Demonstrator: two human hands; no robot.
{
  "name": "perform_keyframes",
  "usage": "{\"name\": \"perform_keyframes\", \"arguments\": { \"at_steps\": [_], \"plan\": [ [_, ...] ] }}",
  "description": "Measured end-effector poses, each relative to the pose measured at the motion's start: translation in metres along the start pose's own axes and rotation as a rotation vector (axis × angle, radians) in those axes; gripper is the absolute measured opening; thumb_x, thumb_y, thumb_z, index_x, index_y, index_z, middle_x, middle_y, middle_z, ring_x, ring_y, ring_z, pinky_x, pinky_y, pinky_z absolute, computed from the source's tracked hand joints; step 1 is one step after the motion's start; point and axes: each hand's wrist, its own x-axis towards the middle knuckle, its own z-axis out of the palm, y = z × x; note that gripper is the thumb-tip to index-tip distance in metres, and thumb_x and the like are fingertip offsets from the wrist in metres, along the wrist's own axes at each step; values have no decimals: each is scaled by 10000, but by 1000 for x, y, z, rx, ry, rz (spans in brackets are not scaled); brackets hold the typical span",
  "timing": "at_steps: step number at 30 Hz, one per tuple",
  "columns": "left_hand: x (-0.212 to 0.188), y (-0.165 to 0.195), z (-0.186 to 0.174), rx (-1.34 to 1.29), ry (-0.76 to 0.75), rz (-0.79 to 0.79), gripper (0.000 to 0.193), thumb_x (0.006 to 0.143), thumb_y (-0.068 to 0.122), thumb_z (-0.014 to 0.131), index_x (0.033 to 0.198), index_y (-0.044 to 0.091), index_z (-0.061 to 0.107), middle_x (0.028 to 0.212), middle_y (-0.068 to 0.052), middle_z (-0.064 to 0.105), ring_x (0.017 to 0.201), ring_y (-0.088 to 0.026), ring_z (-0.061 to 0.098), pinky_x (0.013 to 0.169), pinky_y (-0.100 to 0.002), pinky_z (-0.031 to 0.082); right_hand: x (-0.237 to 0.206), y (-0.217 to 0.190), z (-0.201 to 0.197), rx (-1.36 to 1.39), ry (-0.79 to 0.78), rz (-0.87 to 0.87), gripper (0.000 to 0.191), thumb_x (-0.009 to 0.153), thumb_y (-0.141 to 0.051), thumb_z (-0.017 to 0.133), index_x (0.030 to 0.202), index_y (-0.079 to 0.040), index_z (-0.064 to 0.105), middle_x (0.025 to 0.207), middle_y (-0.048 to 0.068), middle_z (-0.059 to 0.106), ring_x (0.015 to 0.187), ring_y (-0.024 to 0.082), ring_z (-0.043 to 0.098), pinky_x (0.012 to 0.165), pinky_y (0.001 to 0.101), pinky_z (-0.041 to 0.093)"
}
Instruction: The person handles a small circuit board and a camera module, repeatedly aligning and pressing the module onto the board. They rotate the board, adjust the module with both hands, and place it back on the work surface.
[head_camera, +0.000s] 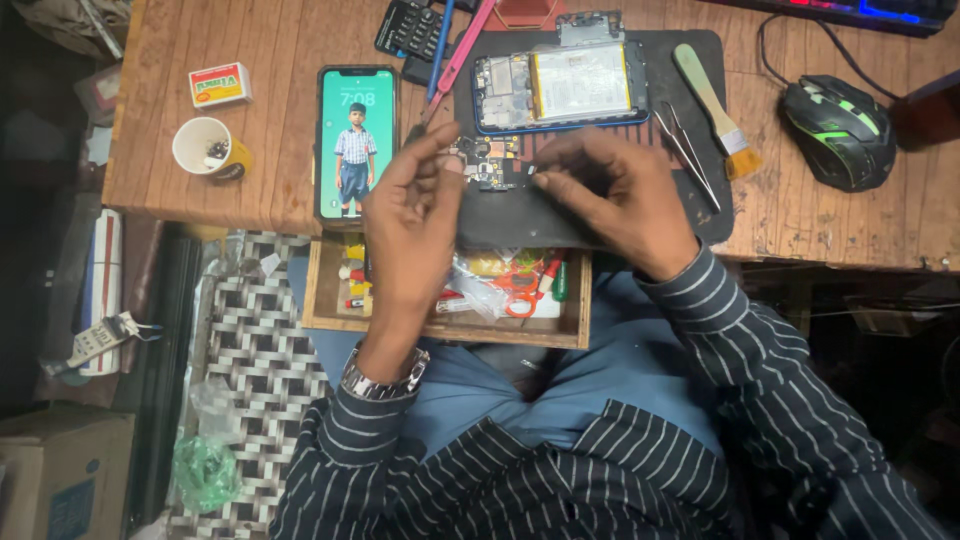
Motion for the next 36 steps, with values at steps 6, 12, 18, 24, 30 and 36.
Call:
{"name": "perform_keyframes", "arguments": {
  "at_steps": [6, 12, 18, 24, 30, 36],
  "plan": [
    [-6, 18, 0, 232, -3, 71, 245, 1065, 62, 564, 1281, 67, 680, 1052, 7, 593, 834, -35, 546, 739, -190, 493, -1, -2, 5, -190, 21, -202, 155, 952, -83, 762, 1096, -29, 746, 1040, 100, 757, 962, 208, 735, 841, 323, 564],
    [-9, 26, 8, 383, 17, 58, 200, 1037, 88, 599, 1177, 80, 741, 908, -39, 601, 674, -73, 531, 575, -249, 440, 0, -3, 3, -201, 44, -227, 174, 970, -56, 748, 1142, -31, 746, 1068, 109, 758, 971, 217, 740, 846, 320, 569],
    [-7, 24, 6, 395, 19, 103, 200, 1035, 128, 643, 1208, 62, 717, 920, -67, 628, 727, -120, 578, 639, -268, 504, 0, -4, -15, -264, 93, -196, 124, 969, -51, 764, 1092, -42, 755, 1042, 92, 771, 951, 198, 763, 827, 298, 577],
    [-5, 23, -3, 557, 15, 264, 218, 1025, 146, 680, 1215, 42, 699, 1075, -111, 675, 968, -246, 655, 880, -370, 532, 1, -6, -4, -283, 55, -225, 108, 946, -63, 767, 1053, -64, 762, 1002, 69, 749, 955, 221, 700, 875, 337, 549],
    [-5, 15, 1, 727, -24, 383, 346, 965, 38, 643, 1309, 56, 661, 1215, -127, 652, 1183, -334, 590, 1059, -449, 425, 7, -6, 13, -374, 40, -302, 132, 924, -83, 769, 1056, -93, 781, 1004, 71, 697, 1004, 270, 593, 899, 373, 483],
    [-1, 12, 1, 715, -124, 428, 484, 893, 28, 638, 1375, 70, 624, 1274, -139, 634, 1212, -342, 573, 1091, -462, 401, 6, -5, 13, -325, 67, -260, 128, 951, -96, 764, 1079, -87, 767, 1004, 73, 711, 1002, 260, 612, 906, 366, 494]
  ]
}}
